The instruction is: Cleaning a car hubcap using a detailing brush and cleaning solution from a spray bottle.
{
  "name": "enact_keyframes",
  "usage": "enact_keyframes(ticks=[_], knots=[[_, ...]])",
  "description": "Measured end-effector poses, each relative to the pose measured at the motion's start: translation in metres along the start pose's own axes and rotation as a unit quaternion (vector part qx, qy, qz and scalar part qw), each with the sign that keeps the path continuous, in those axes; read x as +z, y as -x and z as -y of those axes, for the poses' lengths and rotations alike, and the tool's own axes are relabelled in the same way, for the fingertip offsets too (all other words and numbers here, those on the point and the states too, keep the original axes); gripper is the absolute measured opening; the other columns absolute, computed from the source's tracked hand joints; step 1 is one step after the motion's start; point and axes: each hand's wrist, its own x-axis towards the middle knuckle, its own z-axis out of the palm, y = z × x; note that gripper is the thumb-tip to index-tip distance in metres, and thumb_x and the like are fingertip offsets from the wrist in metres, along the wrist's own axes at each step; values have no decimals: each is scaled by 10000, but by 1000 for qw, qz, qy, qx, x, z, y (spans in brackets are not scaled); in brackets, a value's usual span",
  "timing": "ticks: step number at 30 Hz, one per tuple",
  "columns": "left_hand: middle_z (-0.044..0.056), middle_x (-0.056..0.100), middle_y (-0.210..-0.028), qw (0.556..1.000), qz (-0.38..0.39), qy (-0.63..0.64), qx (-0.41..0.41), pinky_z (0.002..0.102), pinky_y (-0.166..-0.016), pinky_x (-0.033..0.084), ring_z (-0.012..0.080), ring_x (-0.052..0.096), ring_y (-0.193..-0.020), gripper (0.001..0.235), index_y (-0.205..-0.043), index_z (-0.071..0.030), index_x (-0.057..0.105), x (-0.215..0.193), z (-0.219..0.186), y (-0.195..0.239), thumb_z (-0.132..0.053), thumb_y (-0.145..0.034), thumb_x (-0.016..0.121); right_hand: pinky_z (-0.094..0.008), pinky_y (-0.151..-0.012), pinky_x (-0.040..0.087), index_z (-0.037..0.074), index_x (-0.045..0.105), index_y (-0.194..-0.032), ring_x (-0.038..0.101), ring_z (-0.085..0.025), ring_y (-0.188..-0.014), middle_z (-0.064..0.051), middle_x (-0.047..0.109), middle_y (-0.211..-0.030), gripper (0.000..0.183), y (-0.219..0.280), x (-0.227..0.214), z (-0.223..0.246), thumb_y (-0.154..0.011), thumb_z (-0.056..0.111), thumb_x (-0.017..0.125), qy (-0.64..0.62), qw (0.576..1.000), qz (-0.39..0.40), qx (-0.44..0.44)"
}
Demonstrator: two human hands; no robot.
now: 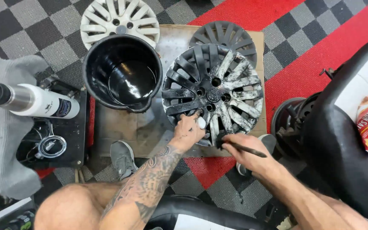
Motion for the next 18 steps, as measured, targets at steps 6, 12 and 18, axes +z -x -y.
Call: enact_keyframes(ticks=[6, 12, 18], knots=[[266, 613, -1044, 980, -43, 164, 107, 540, -800, 566, 474, 649, -971, 505, -1157, -57, 653, -60, -23, 88, -241, -689, 700, -382, -778, 565, 168, 703, -1082, 700, -273, -936, -75, 733, -944, 235, 30, -43, 6, -874, 267, 657, -75, 987, -125, 62], [162, 707, -800, 980, 60, -95, 163, 521, -681, 582, 406, 697, -770, 290, -781, -75, 686, -60, 4, 123, -355, -711, 660, -384, -695, 561, 163, 714, -1015, 702, -290, -834, -74, 718, -843, 176, 32, -65, 27, -861, 245, 687, -50, 979, -196, -27], [119, 689, -876, 986, 37, 32, 161, 489, -691, 560, 382, 678, -840, 337, -879, -87, 639, -79, 15, 132, -357, -698, 730, -403, -664, 552, 153, 708, -1006, 697, -328, -791, -90, 711, -817, 160, 35, -70, 29, -870, 231, 675, -46, 975, -210, -51]])
